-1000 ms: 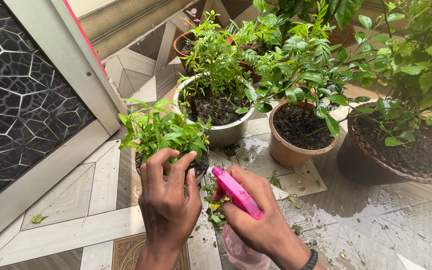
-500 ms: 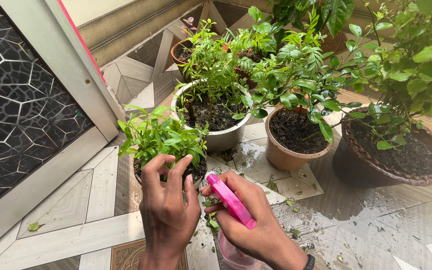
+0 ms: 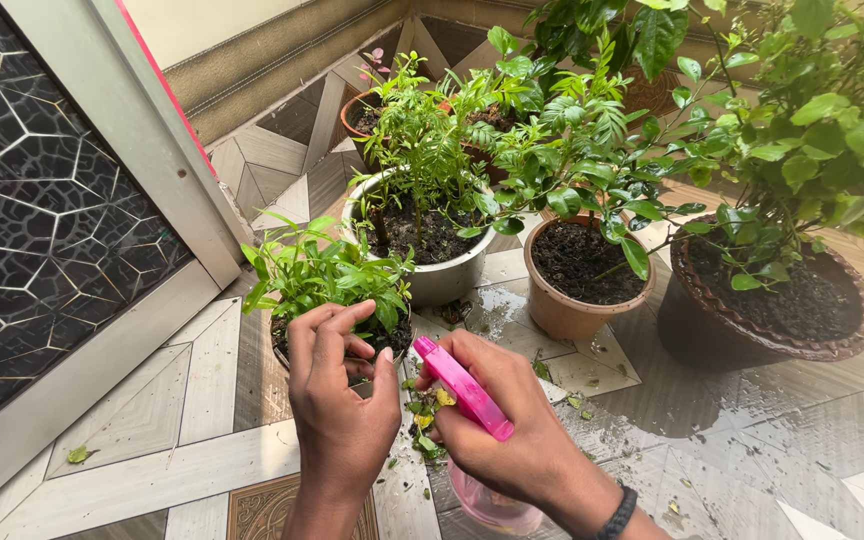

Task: The person holds a spray bottle and sprays water onto various potted plants on a balcony, occasionally using their other hand to move leaves or check the soil.

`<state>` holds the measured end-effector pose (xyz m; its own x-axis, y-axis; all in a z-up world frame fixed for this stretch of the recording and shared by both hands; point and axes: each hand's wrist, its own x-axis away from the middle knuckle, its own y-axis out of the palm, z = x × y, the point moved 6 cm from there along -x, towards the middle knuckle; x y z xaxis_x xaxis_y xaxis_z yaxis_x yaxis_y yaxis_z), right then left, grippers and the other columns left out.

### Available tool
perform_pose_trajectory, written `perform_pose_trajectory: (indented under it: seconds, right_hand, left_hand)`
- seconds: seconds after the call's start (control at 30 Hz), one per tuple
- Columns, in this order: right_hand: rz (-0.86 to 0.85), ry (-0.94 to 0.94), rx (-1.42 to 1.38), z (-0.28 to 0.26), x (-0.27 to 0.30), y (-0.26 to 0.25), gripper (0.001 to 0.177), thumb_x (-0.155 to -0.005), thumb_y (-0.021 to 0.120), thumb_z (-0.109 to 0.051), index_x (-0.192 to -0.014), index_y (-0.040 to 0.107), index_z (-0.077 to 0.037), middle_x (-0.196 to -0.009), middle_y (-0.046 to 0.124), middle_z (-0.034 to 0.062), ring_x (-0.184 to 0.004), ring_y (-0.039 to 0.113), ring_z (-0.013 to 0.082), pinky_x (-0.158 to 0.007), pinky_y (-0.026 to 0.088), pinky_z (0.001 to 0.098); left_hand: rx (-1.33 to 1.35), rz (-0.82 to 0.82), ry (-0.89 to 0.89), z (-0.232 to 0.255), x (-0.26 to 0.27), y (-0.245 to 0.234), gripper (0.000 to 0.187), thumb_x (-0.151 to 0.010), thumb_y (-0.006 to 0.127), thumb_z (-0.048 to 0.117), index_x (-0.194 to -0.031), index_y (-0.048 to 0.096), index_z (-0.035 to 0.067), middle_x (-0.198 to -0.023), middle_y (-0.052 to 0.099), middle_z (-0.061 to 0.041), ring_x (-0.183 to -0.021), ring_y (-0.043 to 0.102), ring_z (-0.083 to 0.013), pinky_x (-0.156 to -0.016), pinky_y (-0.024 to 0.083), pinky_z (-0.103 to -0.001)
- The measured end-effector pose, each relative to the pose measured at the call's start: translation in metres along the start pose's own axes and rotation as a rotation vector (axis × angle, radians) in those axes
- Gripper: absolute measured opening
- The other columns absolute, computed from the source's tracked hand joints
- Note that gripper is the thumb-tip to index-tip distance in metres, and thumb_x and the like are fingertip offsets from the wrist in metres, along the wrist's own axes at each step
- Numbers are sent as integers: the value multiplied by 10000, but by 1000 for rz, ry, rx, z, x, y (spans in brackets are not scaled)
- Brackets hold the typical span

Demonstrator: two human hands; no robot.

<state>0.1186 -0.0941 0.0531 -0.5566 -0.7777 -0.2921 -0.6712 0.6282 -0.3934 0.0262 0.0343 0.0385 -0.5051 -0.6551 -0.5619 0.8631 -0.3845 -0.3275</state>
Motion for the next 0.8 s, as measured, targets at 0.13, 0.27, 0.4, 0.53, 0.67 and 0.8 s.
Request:
perform_pose_trajectory:
  seconds: [0.13,0.27,0.4,0.53,0.67,0.8]
  right_hand:
    - [-116,22,-261,-10,-4,-24,302,-717,577,-31,-1011,639,-6,-933,697,69,-808,698,115,-740,661,309]
    - [-85,125,-291,1,-4,-70,336,-738,606,-12,-1073,638,-6,-1043,691,80,-848,691,130,-778,654,361]
    - [12,142,-265,6,12,-133,301,-783,631,-27,-1081,645,15,-1031,687,106,-917,715,148,-777,631,382]
    - [218,110,-217,15,37,-198,354,-775,625,-28,-1127,647,-2,-1030,693,102,-913,696,151,-780,620,381]
    - [380,78,-221,22,55,-251,337,-782,616,-30,-1116,635,17,-1045,685,101,-951,702,158,-796,612,378]
    - [545,45,-118,23,64,-286,301,-777,630,-45,-1074,644,2,-999,695,81,-876,706,152,-770,612,364]
  left_hand:
    - [10,-34,-141,15,2,0,498,-722,728,-87,-1189,651,66,-1178,546,-82,-866,615,-148,-642,616,-243]
    - [-20,-65,-121,48,0,10,515,-705,739,-65,-1194,652,72,-1150,555,-72,-895,603,-163,-646,578,-267]
    - [-26,-196,-136,90,-13,37,451,-741,746,37,-1179,661,104,-1147,587,-66,-954,631,-188,-680,580,-305]
    - [3,-272,239,158,-26,79,430,-778,747,83,-1195,643,58,-1191,610,-134,-1160,599,-323,-979,489,-434]
    - [-66,-469,268,210,-37,135,472,-773,728,123,-1227,611,70,-1239,570,-156,-1181,565,-358,-1021,459,-448]
    - [-185,-586,408,252,-45,184,572,-741,723,91,-1290,562,67,-1341,503,-180,-1241,514,-381,-1002,451,-477]
